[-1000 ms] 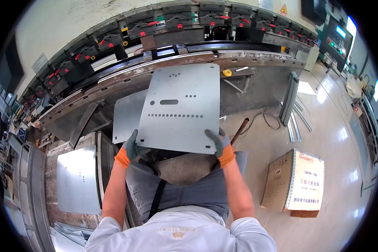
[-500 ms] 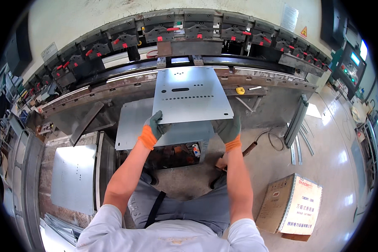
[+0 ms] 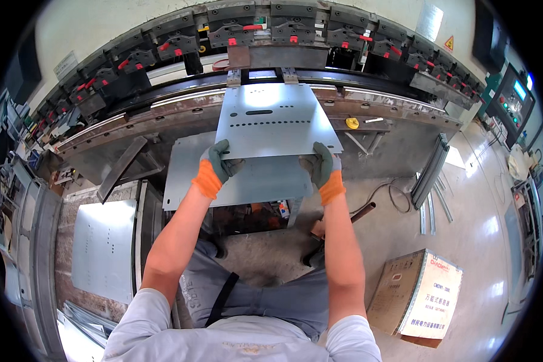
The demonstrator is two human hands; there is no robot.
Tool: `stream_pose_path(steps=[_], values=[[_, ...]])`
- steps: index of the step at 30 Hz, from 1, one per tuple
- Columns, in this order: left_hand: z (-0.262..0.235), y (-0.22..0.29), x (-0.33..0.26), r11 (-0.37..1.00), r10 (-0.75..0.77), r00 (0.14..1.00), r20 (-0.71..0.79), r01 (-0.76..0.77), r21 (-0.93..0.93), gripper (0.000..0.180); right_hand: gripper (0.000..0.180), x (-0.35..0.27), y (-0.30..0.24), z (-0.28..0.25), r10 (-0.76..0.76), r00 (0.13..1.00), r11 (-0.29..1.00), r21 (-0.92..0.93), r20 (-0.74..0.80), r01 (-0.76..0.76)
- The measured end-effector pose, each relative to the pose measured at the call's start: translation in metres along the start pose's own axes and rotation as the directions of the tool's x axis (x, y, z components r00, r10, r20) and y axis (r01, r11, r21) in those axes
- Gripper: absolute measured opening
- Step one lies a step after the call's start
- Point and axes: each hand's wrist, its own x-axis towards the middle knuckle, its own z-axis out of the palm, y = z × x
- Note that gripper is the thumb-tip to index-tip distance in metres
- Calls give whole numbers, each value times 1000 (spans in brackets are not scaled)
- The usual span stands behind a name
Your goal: The person sits at a press brake and repeatedly places metal sheets into the machine to bend them. They handle the sheets by hand, aligning them with the tooling, operating the machine, and then removing the bent pieces to place them on a nearby stack.
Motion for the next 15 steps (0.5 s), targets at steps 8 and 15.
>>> stream_pose_path(steps=[8, 15], values=[[-4, -4, 2, 1000, -15, 998, 53, 16, -22, 23, 14, 1, 6, -6, -15, 1000, 998, 53, 5, 15], [-6, -5, 7, 999, -36, 999, 34, 37, -29, 24, 15, 2, 6, -8, -10, 1000, 998, 58, -7, 11]])
